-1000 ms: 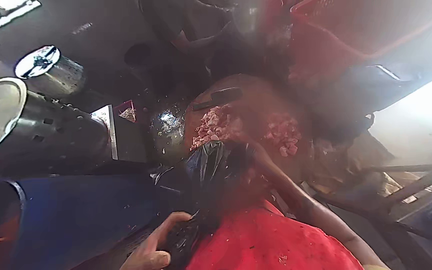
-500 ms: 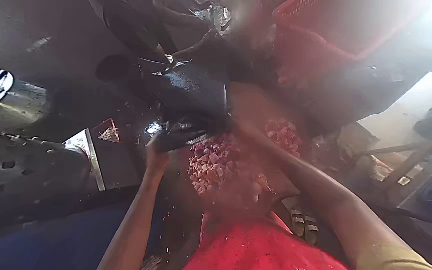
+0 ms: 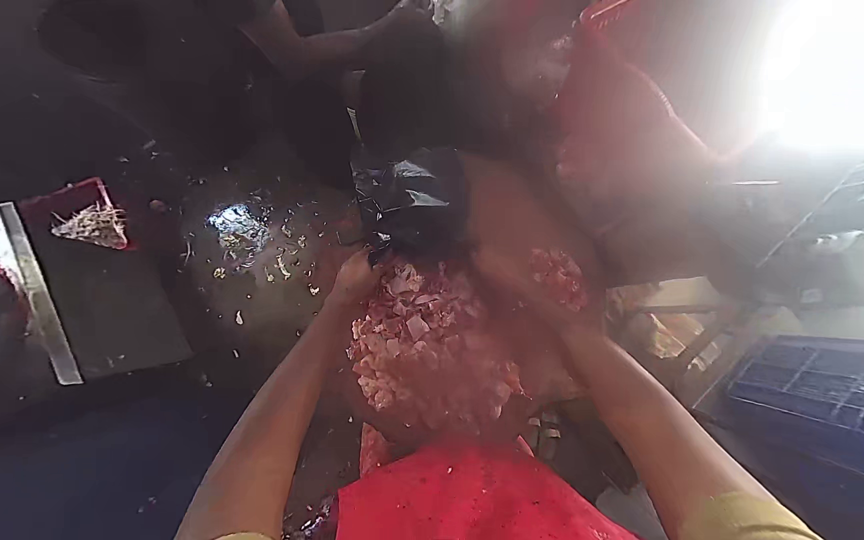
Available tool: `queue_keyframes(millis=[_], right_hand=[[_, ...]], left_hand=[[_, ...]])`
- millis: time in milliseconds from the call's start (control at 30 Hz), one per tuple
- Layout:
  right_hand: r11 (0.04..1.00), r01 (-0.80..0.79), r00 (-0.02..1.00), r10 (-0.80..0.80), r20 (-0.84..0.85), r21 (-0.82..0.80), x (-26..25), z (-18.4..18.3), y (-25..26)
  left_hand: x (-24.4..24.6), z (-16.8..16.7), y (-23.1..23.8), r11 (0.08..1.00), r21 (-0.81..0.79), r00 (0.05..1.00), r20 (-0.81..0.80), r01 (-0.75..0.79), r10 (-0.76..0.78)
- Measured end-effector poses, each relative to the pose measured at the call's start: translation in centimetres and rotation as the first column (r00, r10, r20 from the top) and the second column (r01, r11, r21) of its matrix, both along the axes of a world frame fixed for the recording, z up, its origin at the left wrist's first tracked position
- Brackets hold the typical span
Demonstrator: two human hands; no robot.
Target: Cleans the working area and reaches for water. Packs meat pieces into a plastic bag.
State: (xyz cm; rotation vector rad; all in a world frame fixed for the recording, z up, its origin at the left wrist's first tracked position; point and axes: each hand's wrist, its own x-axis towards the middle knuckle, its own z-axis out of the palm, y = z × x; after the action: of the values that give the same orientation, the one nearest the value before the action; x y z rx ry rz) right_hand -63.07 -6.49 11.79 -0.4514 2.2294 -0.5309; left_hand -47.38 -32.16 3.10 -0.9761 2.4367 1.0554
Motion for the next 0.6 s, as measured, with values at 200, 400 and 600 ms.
queue_keyframes(millis=[200, 400, 600], right_hand=[[0.992, -0.125, 0.992, 0.125, 0.026, -0.017, 2.5, -2.8, 2.2], [0.962, -0.256, 0.967, 0.256, -0.015, -0.091, 4.3, -3.2, 3.9], [0.936, -0.266, 0.962, 0.274, 0.002, -0.229, 4.3, -4.2, 6.2]], left_hand=[[12.8, -0.6, 3.4, 0.989, 0.022, 0.959, -0.243, -0.145, 0.146], [20.5, 0.6, 15.1, 0.856, -0.033, 0.789, -0.408, -0.516, 0.460], [25.7, -2.7, 21.0, 0.878, -0.299, 0.850, -0.489, -0.373, 0.194]])
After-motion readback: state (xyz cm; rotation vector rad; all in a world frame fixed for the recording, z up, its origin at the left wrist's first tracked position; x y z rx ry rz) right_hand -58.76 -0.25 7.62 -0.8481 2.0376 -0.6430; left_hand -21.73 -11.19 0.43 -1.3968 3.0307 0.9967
